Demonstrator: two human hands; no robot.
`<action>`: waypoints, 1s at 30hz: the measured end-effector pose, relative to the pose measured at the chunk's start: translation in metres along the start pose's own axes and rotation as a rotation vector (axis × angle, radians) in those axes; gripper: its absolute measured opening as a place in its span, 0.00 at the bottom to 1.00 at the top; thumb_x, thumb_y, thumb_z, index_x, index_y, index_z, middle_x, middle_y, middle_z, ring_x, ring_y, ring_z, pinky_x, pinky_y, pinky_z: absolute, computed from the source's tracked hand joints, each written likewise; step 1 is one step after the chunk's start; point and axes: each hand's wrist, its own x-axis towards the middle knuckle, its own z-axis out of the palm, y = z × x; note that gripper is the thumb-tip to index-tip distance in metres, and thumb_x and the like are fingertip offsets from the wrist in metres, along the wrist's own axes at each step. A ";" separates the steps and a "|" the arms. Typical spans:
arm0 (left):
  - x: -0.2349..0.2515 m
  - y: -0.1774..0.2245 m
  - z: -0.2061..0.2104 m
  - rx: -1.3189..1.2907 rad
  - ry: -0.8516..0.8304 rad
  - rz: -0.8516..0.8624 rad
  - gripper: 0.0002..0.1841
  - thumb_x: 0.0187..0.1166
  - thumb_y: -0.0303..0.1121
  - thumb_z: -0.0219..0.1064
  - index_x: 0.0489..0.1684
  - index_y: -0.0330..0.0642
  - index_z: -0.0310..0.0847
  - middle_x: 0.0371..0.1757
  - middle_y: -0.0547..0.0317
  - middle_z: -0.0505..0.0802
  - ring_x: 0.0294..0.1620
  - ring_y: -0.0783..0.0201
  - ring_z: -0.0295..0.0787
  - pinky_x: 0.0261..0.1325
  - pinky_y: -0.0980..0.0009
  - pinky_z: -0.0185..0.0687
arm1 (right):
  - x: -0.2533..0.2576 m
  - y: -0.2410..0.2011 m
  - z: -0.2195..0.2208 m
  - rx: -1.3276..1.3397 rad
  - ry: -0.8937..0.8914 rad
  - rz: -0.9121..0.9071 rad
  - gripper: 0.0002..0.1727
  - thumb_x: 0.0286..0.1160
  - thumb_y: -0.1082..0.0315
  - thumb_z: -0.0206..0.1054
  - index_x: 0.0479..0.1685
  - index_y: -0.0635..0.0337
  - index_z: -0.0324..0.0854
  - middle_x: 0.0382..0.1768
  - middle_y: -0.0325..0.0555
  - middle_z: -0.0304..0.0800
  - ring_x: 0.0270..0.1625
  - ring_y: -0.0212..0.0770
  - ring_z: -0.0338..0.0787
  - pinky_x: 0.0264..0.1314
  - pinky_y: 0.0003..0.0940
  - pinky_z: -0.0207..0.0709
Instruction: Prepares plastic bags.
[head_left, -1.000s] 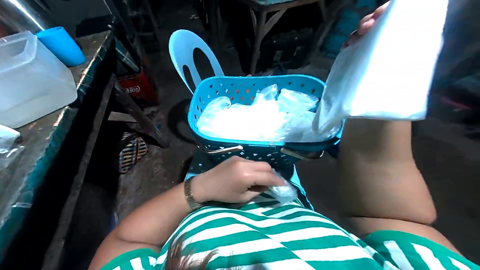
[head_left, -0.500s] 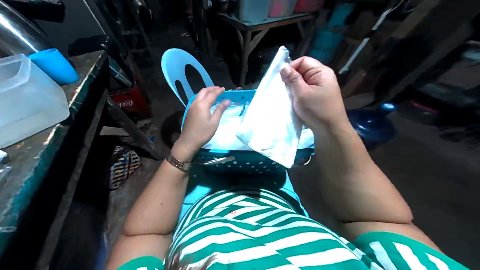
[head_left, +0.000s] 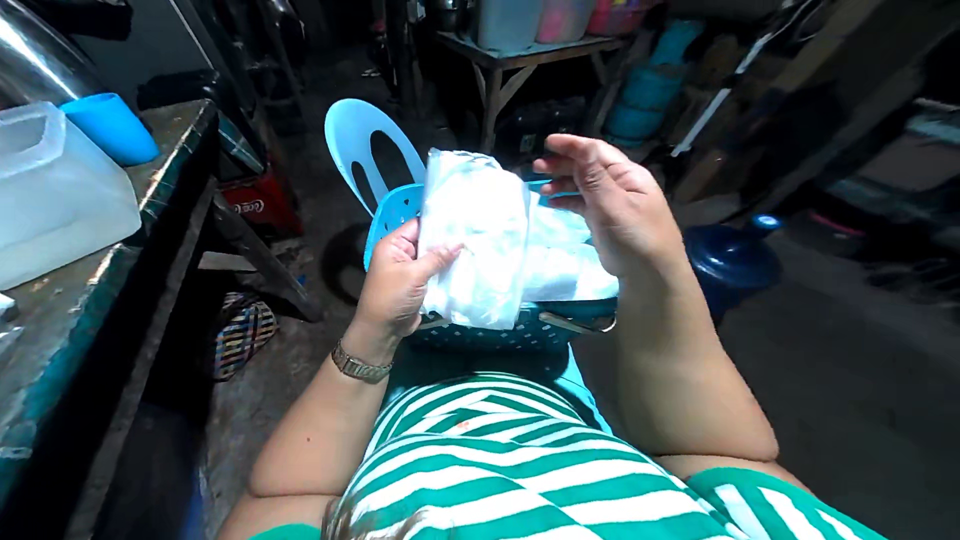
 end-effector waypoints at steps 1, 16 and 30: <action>-0.001 0.002 -0.001 -0.016 0.018 0.011 0.13 0.84 0.23 0.63 0.62 0.43 0.81 0.42 0.59 0.95 0.34 0.71 0.93 0.38 0.73 0.92 | -0.006 0.003 -0.003 0.052 0.040 0.050 0.22 0.94 0.54 0.49 0.73 0.57 0.75 0.57 0.35 0.89 0.55 0.27 0.89 0.60 0.27 0.83; -0.002 0.004 -0.011 -0.296 0.045 -0.046 0.10 0.87 0.27 0.58 0.57 0.48 0.82 0.42 0.61 0.95 0.37 0.72 0.95 0.38 0.75 0.93 | -0.041 0.005 0.037 0.644 -0.148 0.404 0.21 0.95 0.54 0.49 0.55 0.57 0.85 0.44 0.42 0.94 0.43 0.33 0.94 0.48 0.29 0.90; -0.001 -0.008 -0.016 -0.612 -0.137 -0.046 0.12 0.88 0.29 0.54 0.51 0.48 0.86 0.40 0.58 0.96 0.38 0.69 0.96 0.41 0.72 0.94 | -0.045 0.005 0.055 0.812 -0.232 0.492 0.18 0.94 0.57 0.52 0.53 0.56 0.86 0.41 0.42 0.96 0.42 0.32 0.95 0.51 0.28 0.90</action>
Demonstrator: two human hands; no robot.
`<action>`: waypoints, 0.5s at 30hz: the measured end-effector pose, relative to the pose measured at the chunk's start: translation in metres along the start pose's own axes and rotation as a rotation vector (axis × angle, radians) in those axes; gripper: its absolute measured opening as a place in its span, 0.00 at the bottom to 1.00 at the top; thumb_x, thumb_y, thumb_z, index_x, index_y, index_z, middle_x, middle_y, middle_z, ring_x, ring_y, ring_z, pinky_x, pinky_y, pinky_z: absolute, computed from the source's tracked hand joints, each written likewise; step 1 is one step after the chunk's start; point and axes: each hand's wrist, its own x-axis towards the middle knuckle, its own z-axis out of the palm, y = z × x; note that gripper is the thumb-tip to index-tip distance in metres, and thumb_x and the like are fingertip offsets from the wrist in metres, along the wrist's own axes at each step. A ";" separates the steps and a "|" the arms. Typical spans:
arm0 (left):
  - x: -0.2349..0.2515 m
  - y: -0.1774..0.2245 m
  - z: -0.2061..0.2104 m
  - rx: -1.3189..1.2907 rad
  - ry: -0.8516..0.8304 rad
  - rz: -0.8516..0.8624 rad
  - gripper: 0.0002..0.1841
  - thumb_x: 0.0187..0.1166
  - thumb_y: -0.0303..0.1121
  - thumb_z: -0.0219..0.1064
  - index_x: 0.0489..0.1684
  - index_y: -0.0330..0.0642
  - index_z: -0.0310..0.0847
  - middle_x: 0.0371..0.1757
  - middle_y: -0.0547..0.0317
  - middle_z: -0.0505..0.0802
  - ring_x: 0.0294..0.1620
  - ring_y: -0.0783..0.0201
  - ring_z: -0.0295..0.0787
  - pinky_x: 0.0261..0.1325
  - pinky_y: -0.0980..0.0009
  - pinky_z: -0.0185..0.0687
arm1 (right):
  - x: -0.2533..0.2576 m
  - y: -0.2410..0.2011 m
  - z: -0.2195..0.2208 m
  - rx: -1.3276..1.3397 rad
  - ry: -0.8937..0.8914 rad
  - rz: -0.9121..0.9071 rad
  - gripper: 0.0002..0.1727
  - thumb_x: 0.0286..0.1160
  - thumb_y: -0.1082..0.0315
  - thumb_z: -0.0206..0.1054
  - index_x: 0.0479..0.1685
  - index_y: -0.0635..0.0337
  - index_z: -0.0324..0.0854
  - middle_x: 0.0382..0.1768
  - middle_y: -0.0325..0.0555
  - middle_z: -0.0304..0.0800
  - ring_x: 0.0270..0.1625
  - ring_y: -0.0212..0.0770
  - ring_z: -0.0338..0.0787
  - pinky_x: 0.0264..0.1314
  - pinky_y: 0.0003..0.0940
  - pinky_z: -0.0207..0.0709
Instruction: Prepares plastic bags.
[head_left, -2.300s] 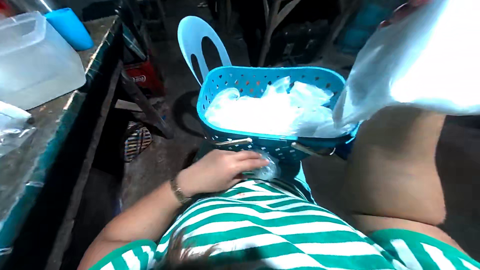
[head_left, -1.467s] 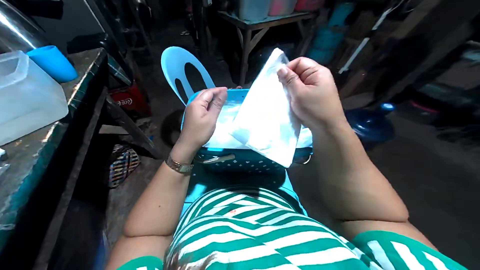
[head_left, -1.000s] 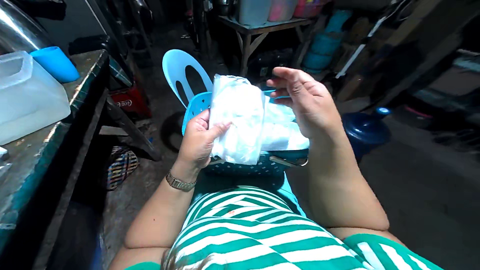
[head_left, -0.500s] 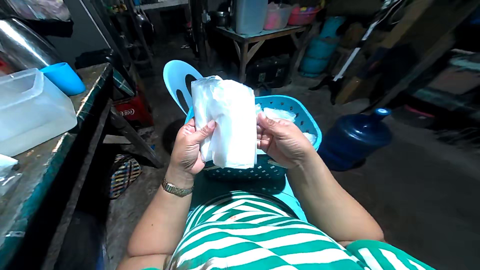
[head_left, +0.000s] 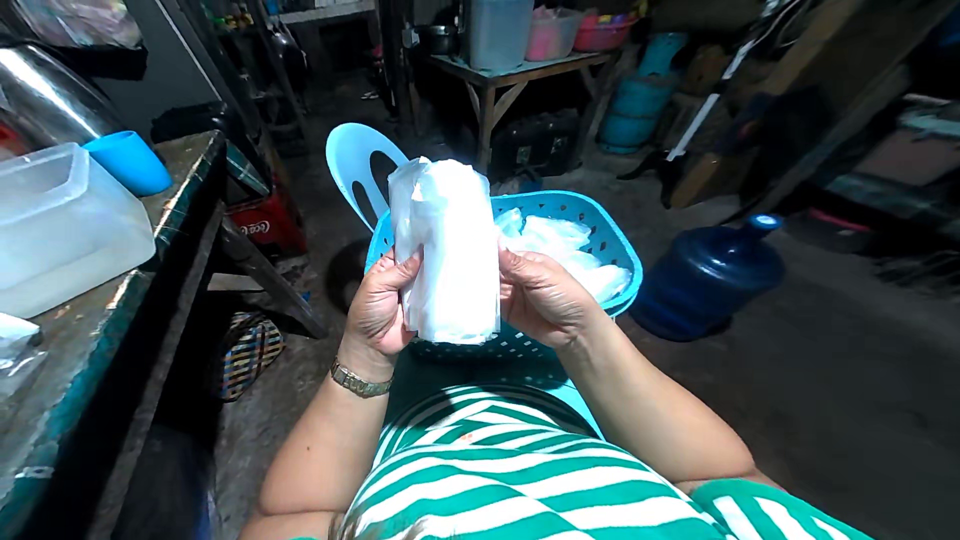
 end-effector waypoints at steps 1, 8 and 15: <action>0.000 0.000 0.000 -0.007 -0.011 -0.002 0.12 0.88 0.30 0.54 0.51 0.48 0.86 0.40 0.59 0.96 0.38 0.70 0.96 0.41 0.72 0.93 | -0.001 0.001 0.001 0.007 -0.008 -0.003 0.17 0.93 0.58 0.52 0.51 0.55 0.85 0.39 0.41 0.96 0.41 0.32 0.95 0.50 0.29 0.90; -0.002 -0.005 -0.003 -0.120 -0.066 -0.024 0.13 0.87 0.34 0.56 0.49 0.47 0.89 0.41 0.58 0.97 0.42 0.68 0.96 0.44 0.70 0.94 | 0.001 0.004 0.005 0.025 0.053 -0.048 0.13 0.92 0.61 0.56 0.63 0.53 0.79 0.47 0.40 0.93 0.46 0.33 0.95 0.54 0.29 0.90; -0.003 -0.008 -0.003 -0.161 -0.146 -0.010 0.11 0.86 0.36 0.60 0.50 0.49 0.91 0.43 0.59 0.97 0.44 0.70 0.96 0.48 0.72 0.93 | -0.001 0.003 0.000 0.134 -0.093 -0.060 0.12 0.88 0.65 0.57 0.42 0.54 0.87 0.35 0.43 0.96 0.36 0.32 0.95 0.45 0.28 0.91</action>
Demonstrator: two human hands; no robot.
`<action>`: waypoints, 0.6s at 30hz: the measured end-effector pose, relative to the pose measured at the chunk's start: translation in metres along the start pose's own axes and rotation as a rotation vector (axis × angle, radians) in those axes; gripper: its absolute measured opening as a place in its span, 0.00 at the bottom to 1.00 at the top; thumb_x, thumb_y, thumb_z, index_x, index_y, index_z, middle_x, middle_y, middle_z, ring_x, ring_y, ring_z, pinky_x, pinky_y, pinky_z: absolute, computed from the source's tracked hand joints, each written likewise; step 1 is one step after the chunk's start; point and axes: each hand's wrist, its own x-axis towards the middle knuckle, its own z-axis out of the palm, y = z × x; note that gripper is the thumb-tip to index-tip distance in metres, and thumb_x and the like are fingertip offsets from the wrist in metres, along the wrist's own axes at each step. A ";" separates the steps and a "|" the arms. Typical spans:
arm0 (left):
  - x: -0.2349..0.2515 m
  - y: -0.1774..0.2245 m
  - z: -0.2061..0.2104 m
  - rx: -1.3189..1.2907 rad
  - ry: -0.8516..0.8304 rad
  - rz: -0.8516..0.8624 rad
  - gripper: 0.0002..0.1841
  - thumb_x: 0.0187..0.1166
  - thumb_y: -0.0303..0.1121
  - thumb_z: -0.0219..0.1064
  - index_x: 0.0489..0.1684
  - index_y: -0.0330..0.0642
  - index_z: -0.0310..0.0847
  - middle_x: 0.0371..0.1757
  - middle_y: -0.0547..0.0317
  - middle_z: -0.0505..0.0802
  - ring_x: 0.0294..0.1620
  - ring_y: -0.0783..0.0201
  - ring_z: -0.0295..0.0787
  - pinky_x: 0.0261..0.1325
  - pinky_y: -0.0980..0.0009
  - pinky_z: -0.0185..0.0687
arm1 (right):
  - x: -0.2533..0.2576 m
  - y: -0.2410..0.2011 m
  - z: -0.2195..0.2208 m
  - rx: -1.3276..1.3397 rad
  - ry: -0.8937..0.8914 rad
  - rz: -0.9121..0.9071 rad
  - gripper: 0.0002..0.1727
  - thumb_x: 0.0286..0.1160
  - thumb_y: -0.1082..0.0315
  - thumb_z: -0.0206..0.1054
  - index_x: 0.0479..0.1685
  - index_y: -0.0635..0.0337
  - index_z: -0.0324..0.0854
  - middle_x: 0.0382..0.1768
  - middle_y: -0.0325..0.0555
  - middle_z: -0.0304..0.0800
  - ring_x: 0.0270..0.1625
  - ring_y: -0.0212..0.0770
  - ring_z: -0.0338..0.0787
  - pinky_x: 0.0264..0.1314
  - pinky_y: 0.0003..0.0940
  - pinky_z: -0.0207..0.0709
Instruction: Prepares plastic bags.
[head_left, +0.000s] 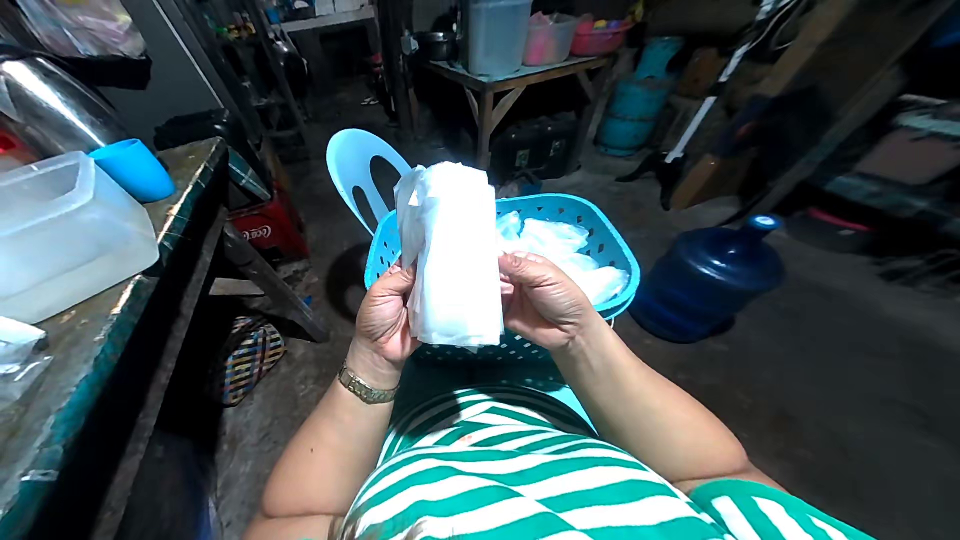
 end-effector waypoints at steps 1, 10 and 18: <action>0.000 -0.001 0.000 0.003 0.016 -0.019 0.11 0.87 0.36 0.60 0.50 0.49 0.91 0.42 0.59 0.97 0.42 0.70 0.96 0.46 0.72 0.93 | -0.001 -0.002 -0.001 0.005 -0.025 -0.028 0.12 0.88 0.65 0.58 0.41 0.53 0.87 0.34 0.42 0.95 0.36 0.31 0.95 0.45 0.28 0.91; 0.008 -0.014 0.020 0.471 0.273 -0.088 0.21 0.95 0.46 0.44 0.66 0.47 0.81 0.57 0.59 0.92 0.55 0.66 0.91 0.59 0.66 0.88 | -0.008 -0.010 0.007 0.016 0.060 -0.151 0.12 0.88 0.57 0.62 0.51 0.54 0.84 0.39 0.44 0.95 0.40 0.34 0.96 0.46 0.32 0.93; -0.003 -0.004 0.011 0.243 -0.097 -0.036 0.33 0.74 0.69 0.64 0.69 0.56 0.82 0.59 0.60 0.93 0.61 0.64 0.91 0.64 0.60 0.88 | -0.006 -0.008 0.015 -0.064 0.198 -0.171 0.10 0.89 0.60 0.60 0.51 0.55 0.81 0.38 0.42 0.94 0.37 0.32 0.95 0.43 0.28 0.92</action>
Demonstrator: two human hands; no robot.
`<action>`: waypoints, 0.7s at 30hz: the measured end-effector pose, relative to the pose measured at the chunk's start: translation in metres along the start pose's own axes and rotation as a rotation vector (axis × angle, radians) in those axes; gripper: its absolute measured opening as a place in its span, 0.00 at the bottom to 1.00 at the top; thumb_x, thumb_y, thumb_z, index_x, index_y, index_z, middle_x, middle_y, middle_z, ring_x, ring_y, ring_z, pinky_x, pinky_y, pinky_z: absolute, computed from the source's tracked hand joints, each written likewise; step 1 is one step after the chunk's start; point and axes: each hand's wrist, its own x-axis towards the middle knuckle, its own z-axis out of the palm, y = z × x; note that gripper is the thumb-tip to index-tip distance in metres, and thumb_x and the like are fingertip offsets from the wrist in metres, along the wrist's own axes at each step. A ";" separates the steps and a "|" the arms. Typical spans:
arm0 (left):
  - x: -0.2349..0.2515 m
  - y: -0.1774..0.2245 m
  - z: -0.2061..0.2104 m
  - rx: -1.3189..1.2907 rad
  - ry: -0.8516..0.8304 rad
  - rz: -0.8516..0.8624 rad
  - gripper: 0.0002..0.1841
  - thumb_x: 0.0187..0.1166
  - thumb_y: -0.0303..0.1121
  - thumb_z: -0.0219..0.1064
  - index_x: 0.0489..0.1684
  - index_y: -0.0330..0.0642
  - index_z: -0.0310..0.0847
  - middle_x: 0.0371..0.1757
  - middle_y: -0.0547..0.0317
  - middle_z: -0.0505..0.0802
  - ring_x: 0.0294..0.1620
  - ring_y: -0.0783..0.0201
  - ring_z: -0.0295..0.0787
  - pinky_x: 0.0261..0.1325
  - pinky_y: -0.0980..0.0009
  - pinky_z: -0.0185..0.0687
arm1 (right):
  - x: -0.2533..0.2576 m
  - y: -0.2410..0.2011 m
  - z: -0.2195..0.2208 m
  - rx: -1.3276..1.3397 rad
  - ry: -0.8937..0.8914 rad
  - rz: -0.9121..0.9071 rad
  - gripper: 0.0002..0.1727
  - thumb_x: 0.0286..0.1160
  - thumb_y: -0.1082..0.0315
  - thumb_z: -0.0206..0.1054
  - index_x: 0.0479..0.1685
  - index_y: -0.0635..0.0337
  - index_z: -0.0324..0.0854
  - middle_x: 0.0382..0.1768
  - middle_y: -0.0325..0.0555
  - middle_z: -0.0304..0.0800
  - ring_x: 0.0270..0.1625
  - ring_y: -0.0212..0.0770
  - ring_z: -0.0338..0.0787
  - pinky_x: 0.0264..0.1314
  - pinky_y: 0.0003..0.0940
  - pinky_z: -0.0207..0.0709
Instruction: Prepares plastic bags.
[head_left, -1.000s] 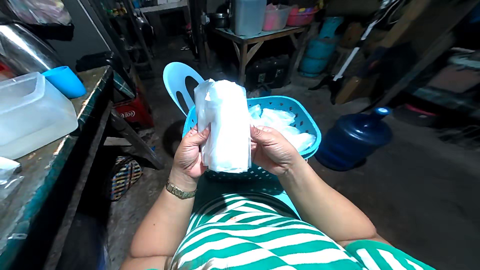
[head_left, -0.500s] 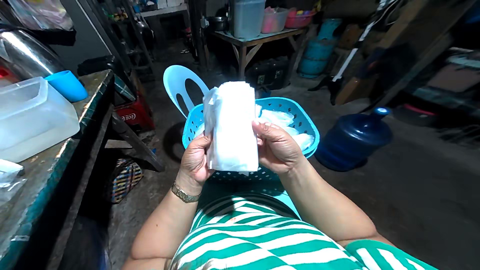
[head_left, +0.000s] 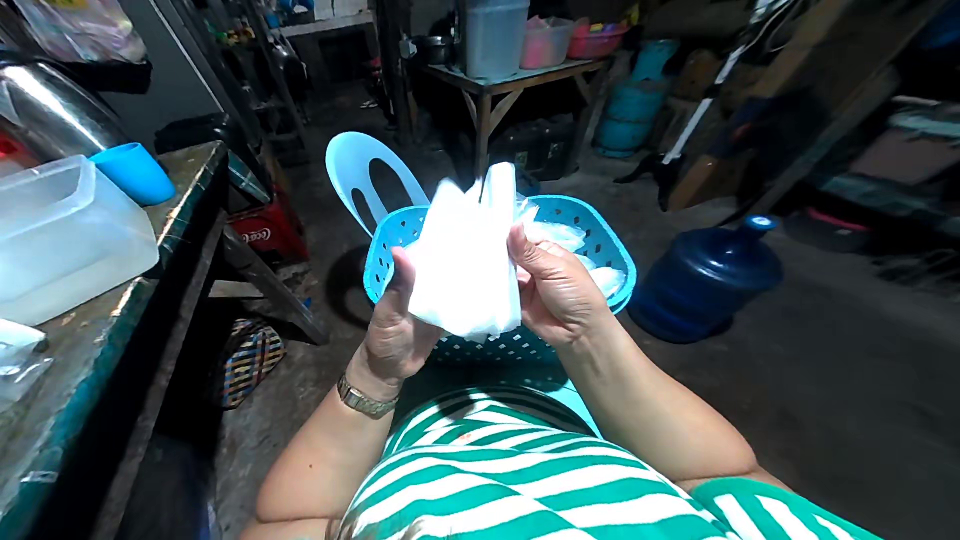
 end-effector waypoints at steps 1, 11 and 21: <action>-0.003 0.000 0.000 0.029 -0.002 0.000 0.31 0.72 0.66 0.69 0.66 0.57 0.83 0.58 0.61 0.94 0.60 0.65 0.92 0.63 0.61 0.89 | 0.000 0.001 0.000 -0.010 0.003 0.000 0.10 0.89 0.61 0.60 0.52 0.55 0.82 0.39 0.43 0.94 0.38 0.32 0.95 0.43 0.29 0.92; 0.011 0.004 0.018 0.349 0.615 -0.124 0.10 0.88 0.25 0.55 0.59 0.41 0.78 0.46 0.57 0.95 0.44 0.65 0.95 0.48 0.66 0.93 | -0.004 -0.010 -0.013 -0.039 0.068 -0.105 0.09 0.88 0.61 0.62 0.50 0.53 0.84 0.38 0.40 0.94 0.37 0.31 0.95 0.41 0.31 0.92; 0.003 0.031 -0.011 0.454 0.794 0.086 0.08 0.85 0.34 0.64 0.56 0.51 0.81 0.44 0.66 0.94 0.41 0.73 0.93 0.44 0.71 0.92 | -0.050 0.031 -0.066 -0.249 0.148 -0.179 0.08 0.72 0.83 0.64 0.42 0.63 0.83 0.35 0.43 0.96 0.37 0.32 0.95 0.48 0.30 0.92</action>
